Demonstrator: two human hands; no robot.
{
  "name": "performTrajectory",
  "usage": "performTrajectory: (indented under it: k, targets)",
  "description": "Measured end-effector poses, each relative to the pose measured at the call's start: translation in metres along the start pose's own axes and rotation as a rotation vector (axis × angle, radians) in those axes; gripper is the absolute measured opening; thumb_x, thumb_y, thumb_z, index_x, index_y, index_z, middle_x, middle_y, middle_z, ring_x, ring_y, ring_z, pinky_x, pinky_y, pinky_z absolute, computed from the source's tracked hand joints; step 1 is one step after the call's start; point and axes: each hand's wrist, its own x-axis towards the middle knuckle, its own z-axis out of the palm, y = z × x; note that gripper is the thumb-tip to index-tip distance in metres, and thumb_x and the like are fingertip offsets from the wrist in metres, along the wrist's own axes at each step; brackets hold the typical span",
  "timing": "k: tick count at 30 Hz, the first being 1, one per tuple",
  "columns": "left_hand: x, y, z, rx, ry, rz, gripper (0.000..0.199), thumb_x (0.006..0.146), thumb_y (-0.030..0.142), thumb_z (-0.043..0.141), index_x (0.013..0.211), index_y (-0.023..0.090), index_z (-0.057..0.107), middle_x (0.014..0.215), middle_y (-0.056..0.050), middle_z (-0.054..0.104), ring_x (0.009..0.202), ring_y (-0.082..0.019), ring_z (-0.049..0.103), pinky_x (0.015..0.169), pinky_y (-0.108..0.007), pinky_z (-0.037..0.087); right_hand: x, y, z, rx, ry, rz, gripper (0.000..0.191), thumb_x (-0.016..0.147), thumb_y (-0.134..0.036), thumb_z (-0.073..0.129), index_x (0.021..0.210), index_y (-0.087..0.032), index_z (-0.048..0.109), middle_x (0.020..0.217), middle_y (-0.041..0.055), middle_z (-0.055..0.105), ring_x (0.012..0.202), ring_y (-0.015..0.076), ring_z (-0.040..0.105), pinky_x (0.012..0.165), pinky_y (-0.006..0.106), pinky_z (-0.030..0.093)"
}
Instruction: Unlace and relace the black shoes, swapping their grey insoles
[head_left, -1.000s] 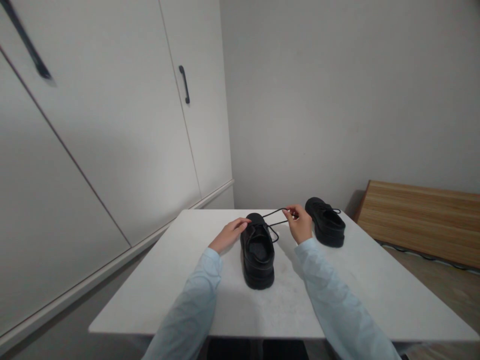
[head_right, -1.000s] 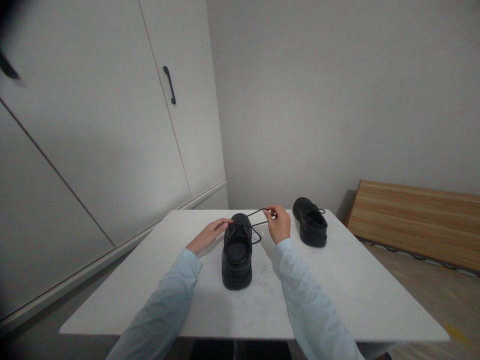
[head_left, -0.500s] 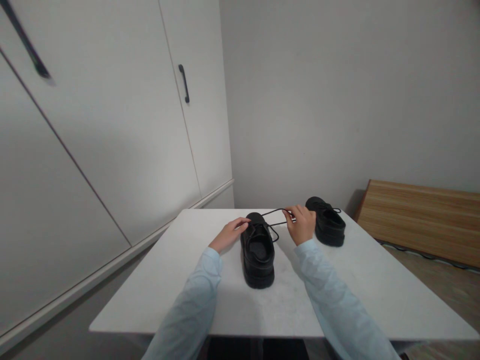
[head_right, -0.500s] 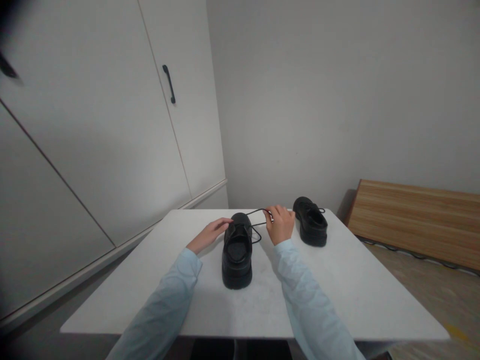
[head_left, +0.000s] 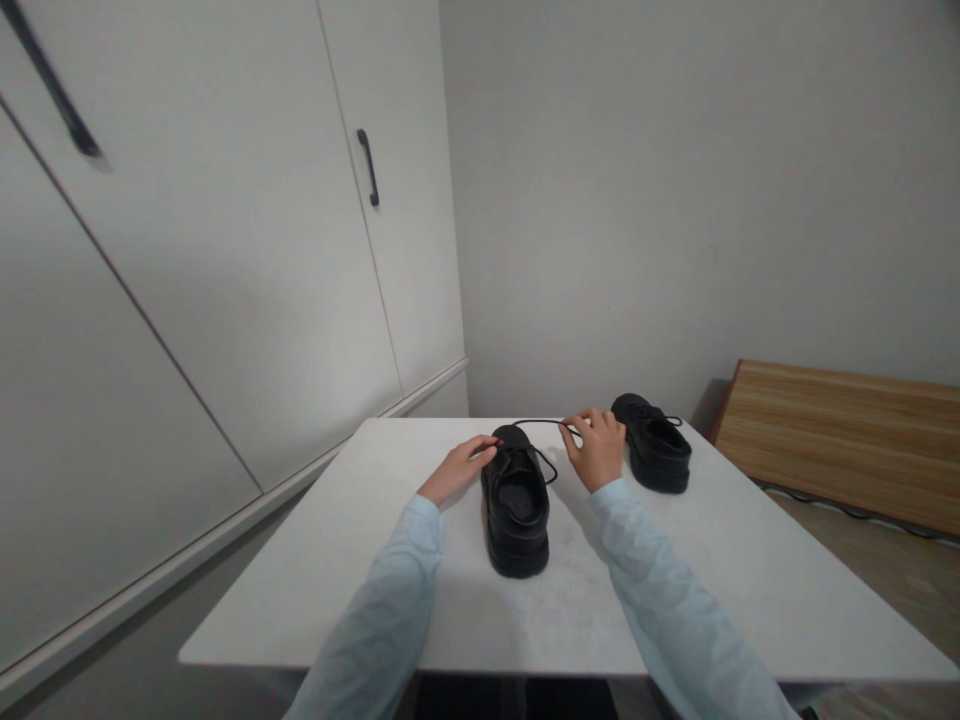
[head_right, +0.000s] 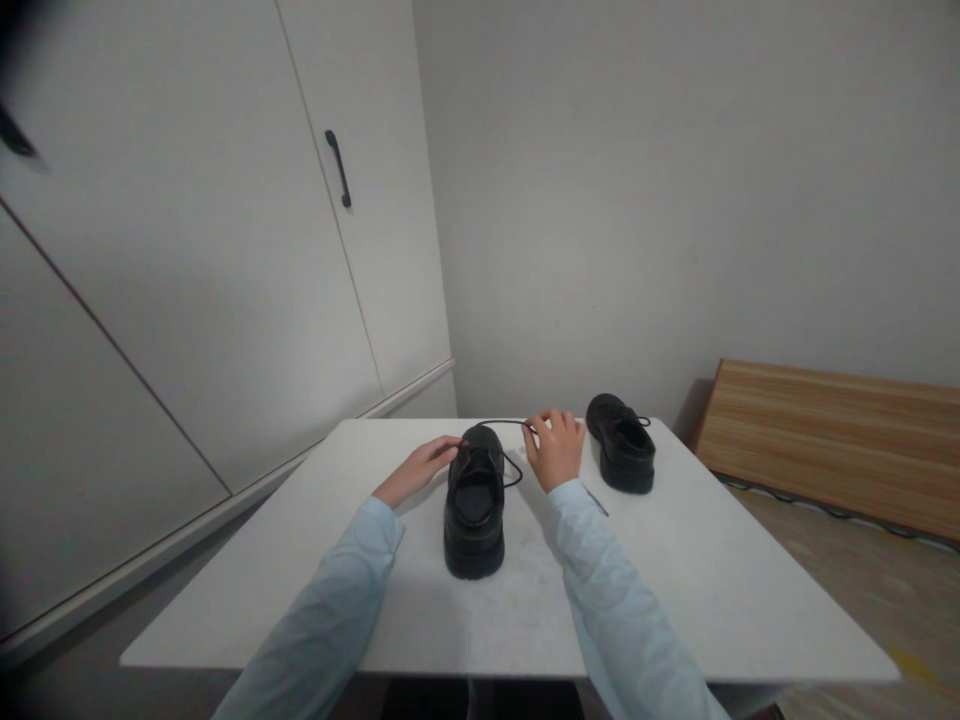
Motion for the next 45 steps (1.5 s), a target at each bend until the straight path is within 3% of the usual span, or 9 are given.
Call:
performTrajectory:
  k: [4, 7, 11, 16, 22, 37, 45]
  targets:
    - [0.002, -0.006, 0.000, 0.002, -0.011, 0.012, 0.040, 0.084, 0.047, 0.050, 0.108, 0.018, 0.061, 0.114, -0.010, 0.063, 0.108, -0.023, 0.056, 0.098, -0.036, 0.039, -0.005, -0.001, 0.013, 0.076, -0.187, -0.012, 0.013, 0.083, -0.025, 0.057, 0.082, -0.023, 0.070, 0.098, 0.0098, 0.061, 0.093, 0.0267, 0.046, 0.075, 0.038, 0.032]
    - [0.003, -0.009, 0.001, -0.007, -0.003, 0.000, 0.037, 0.082, 0.043, 0.053, 0.108, 0.017, 0.060, 0.114, -0.010, 0.063, 0.107, -0.022, 0.056, 0.097, -0.036, 0.040, -0.007, -0.002, 0.017, 0.151, -0.250, -0.017, 0.017, 0.085, -0.028, 0.055, 0.094, -0.022, 0.069, 0.104, 0.0113, 0.061, 0.098, 0.0278, 0.048, 0.078, 0.040, 0.036]
    - [0.001, -0.008, 0.002, -0.049, 0.037, -0.016, 0.033, 0.078, 0.037, 0.060, 0.106, 0.019, 0.057, 0.115, -0.009, 0.061, 0.110, -0.022, 0.055, 0.093, -0.036, 0.043, -0.004, -0.008, 0.015, 0.424, -0.344, -0.091, 0.028, 0.087, -0.037, 0.051, 0.108, -0.021, 0.063, 0.105, 0.0106, 0.061, 0.101, 0.0251, 0.052, 0.087, 0.040, 0.041]
    - [-0.001, -0.002, 0.000, 0.035, 0.163, -0.026, 0.023, 0.073, 0.037, 0.064, 0.087, 0.019, 0.059, 0.101, -0.006, 0.063, 0.104, -0.022, 0.056, 0.085, -0.035, 0.046, -0.004, -0.013, 0.015, 0.742, -0.484, -0.098, 0.041, 0.083, -0.045, 0.055, 0.114, -0.018, 0.057, 0.112, 0.0102, 0.060, 0.107, 0.0235, 0.054, 0.095, 0.040, 0.041]
    - [-0.001, -0.002, 0.001, 0.147, 0.184, 0.019, 0.019, 0.074, 0.037, 0.063, 0.079, 0.020, 0.065, 0.095, -0.006, 0.062, 0.095, -0.021, 0.057, 0.081, -0.034, 0.046, -0.010, -0.012, 0.022, 0.787, -0.595, -0.049, 0.056, 0.073, -0.047, 0.066, 0.119, -0.018, 0.053, 0.118, 0.0122, 0.057, 0.112, 0.0267, 0.053, 0.098, 0.045, 0.039]
    - [0.002, -0.009, 0.007, 0.189, 0.215, 0.025, 0.015, 0.078, 0.033, 0.058, 0.076, 0.018, 0.062, 0.084, -0.004, 0.060, 0.085, -0.018, 0.057, 0.075, -0.030, 0.046, -0.012, -0.012, 0.026, 0.799, -0.589, -0.066, 0.057, 0.074, -0.046, 0.066, 0.121, -0.018, 0.051, 0.116, 0.0113, 0.057, 0.110, 0.0247, 0.054, 0.097, 0.043, 0.040]
    - [0.003, -0.009, 0.008, 0.222, 0.271, 0.062, 0.016, 0.080, 0.033, 0.055, 0.077, 0.018, 0.059, 0.084, -0.003, 0.061, 0.084, -0.016, 0.058, 0.081, -0.030, 0.044, -0.013, -0.013, 0.026, 0.811, -0.590, -0.058, 0.058, 0.074, -0.046, 0.066, 0.121, -0.017, 0.051, 0.115, 0.0123, 0.058, 0.108, 0.0246, 0.055, 0.097, 0.044, 0.041]
